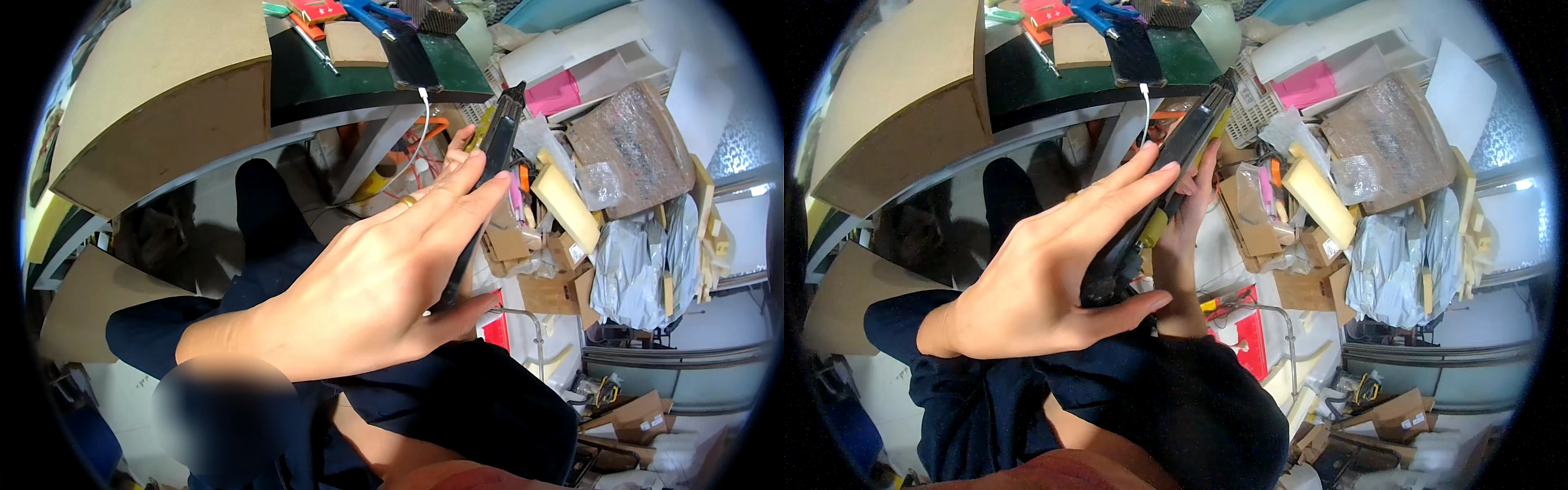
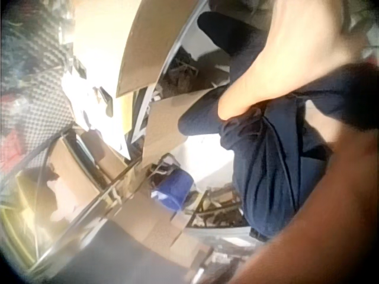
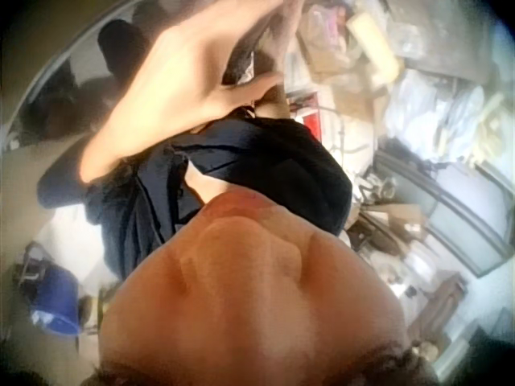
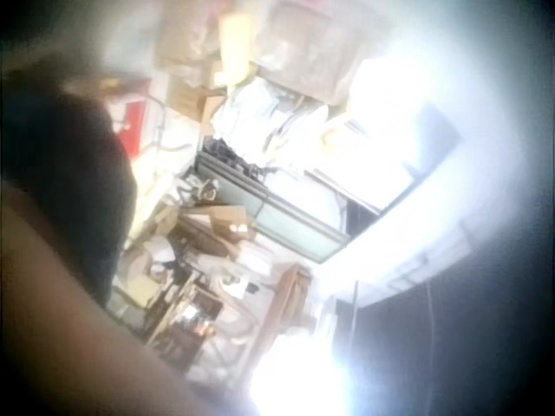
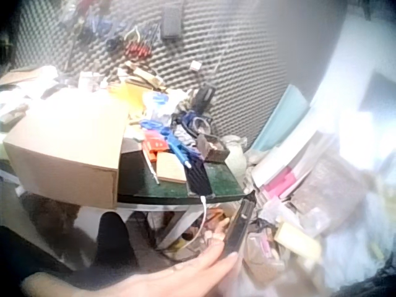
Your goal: The person sits on the floor in a workshop and uses a pneumatic nail gun to fasten a curved cardboard piece to a metal frame. They repeatedly align the cardboard, fire the nail gun, and inspect the joint before moving to the next section.
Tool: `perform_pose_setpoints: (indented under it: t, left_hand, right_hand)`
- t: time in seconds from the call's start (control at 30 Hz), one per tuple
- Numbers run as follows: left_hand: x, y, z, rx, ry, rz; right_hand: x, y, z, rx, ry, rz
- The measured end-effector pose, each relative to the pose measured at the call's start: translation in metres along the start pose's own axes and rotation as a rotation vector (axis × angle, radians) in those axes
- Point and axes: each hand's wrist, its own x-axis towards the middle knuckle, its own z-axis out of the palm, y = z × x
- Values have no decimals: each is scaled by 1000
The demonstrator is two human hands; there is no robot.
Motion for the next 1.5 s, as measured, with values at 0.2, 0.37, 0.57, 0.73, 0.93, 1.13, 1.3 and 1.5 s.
perform_pose_setpoints:
  t: [0.2,0.37,0.57,0.73,0.93,1.13,1.3,1.5]
  left_hand:
    - [6,-1,6,42,43,80]
    - [7,-1,7,59,31,74]
    - [7,-28,5,45,51,126]
    - [-28,-78,-7,254,-45,-137]
    - [-58,-104,13,42,-141,-190]
    - [-52,-80,-4,-146,-160,-512]
    - [-58,-86,9,-216,35,-515]
    - [-59,-85,8,-129,-5,-495]
  right_hand:
    - [-1,9,6,-295,-150,-83]
    - [-14,36,44,-699,203,-408]
    - [-11,-8,27,-813,368,-506]
    - [-40,-77,43,-1665,174,-725]
    - [-24,-81,48,-1568,229,-611]
    - [-9,-134,27,-1008,124,-207]
    - [26,-165,-10,-109,-226,164]
    - [26,-112,16,506,-320,200]
